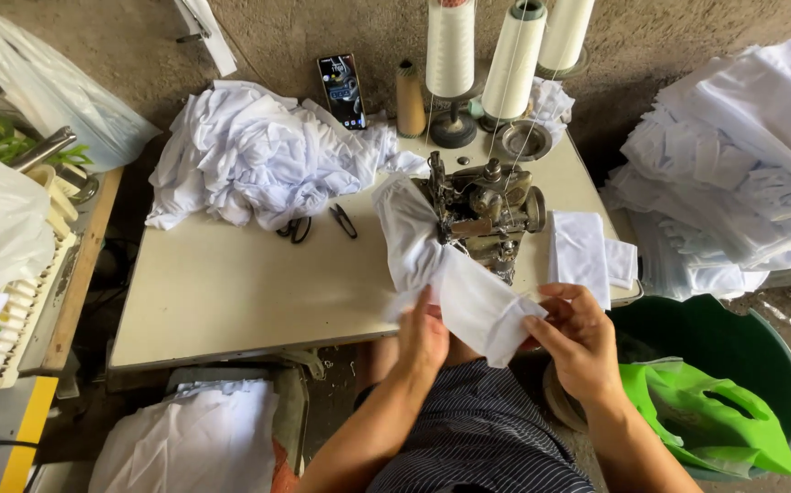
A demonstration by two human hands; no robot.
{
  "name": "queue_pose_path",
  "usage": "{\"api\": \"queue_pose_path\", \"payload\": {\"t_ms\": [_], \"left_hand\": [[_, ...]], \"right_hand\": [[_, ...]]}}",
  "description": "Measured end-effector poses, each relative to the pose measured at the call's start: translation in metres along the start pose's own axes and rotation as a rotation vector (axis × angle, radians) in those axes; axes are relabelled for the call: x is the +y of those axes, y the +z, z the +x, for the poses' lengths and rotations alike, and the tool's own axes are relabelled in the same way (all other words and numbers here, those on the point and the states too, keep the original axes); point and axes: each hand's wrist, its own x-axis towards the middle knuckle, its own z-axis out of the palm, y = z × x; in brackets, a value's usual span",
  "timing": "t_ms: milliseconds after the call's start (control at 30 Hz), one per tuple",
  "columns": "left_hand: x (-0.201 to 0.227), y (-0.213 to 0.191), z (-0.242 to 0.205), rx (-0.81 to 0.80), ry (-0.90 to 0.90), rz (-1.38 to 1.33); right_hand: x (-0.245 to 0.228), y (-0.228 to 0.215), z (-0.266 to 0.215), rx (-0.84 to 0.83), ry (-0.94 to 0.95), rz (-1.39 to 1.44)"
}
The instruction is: Picking up, aligning, and folding small white fabric pieces at a sewing workstation to prepare them for assembly.
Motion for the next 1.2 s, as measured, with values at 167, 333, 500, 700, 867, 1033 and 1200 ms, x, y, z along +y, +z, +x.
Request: {"api": "queue_pose_path", "payload": {"t_ms": [167, 333, 500, 700, 867, 1033, 1200], "left_hand": [[0.053, -0.032, 0.047, 0.265, 0.302, 0.126], [0.083, -0.027, 0.081, 0.142, 0.603, 0.513], [0.035, -0.020, 0.034, 0.246, 0.087, 0.231], [-0.007, -0.038, 0.016, -0.330, -0.557, -0.361], [0.029, -0.047, 0.037, 0.024, -0.078, 0.071], [0.044, 0.000, 0.027, 0.119, 1.140, 0.857], [0.007, 0.013, 0.034, -0.103, 1.025, 1.394]], "right_hand": [[0.089, -0.026, -0.025, -0.075, 0.489, 0.091], [0.159, -0.010, -0.045, -0.110, 0.870, 0.261], [0.159, -0.012, -0.037, -0.201, 0.720, 0.199], [0.169, -0.038, -0.041, -0.291, 0.751, 0.452], [0.171, -0.015, -0.045, -0.143, 0.714, 0.274], [0.180, -0.015, -0.041, -0.123, 0.667, 0.220], [0.154, -0.039, -0.038, -0.347, 0.551, 0.206]]}}
